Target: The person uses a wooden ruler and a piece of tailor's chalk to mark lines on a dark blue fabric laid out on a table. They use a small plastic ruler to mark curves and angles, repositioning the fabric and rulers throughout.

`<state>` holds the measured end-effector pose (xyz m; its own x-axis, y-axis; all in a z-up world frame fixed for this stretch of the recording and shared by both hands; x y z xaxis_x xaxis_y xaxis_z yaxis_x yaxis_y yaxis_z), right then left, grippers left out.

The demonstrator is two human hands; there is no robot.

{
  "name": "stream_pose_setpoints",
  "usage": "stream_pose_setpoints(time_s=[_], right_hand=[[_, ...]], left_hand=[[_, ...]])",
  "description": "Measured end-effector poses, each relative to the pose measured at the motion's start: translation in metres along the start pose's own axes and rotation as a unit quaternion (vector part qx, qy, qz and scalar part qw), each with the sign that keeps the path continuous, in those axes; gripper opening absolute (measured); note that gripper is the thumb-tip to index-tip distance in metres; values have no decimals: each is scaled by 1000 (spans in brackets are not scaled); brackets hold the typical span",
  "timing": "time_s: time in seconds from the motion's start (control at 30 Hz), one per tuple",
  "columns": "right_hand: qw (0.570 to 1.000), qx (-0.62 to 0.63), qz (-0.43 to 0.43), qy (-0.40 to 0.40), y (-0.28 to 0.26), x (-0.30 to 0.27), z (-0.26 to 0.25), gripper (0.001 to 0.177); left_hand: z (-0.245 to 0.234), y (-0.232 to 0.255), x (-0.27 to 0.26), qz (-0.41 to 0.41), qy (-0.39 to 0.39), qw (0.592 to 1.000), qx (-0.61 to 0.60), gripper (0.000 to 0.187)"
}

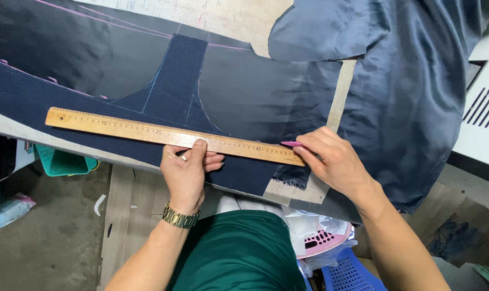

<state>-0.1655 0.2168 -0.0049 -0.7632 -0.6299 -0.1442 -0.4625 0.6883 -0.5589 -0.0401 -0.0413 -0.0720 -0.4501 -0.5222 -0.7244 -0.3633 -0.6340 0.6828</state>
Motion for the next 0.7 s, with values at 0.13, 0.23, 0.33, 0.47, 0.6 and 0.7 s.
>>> stream_pose_setpoints(time_s=[0.13, 0.23, 0.33, 0.47, 0.6, 0.7], right_hand=[[1000, 12, 9, -11, 2, -4, 3, 18], [1000, 8, 12, -6, -3, -1, 3, 16], [1000, -3, 4, 0, -9, 4, 8, 15], [999, -31, -39, 22, -19, 8, 18, 16], [997, -36, -53, 39, -29, 15, 21, 15], [996, -43, -60, 40, -30, 14, 22, 15]], left_hand=[[0, 1, 0, 1, 2, 1000, -3, 34], [2, 1, -1, 0, -1, 1000, -1, 33], [1, 0, -1, 1, -3, 1000, -1, 33], [0, -1, 0, 3, -1, 1000, -1, 32], [1, 1, -1, 5, 0, 1000, 1, 32], [0, 0, 0, 2, 1, 1000, -1, 32]])
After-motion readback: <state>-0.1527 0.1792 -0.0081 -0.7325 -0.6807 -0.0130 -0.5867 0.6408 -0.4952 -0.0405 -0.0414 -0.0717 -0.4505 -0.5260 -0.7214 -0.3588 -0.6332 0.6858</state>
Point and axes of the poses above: each hand's wrist, its own x-axis towards the middle knuckle, its own z-axis out of the palm, y = z × x, the point moved 9 cm from there along x, towards the middle knuckle, and after that the axes turned 12 degrees about -x, right-handed, at the moved point
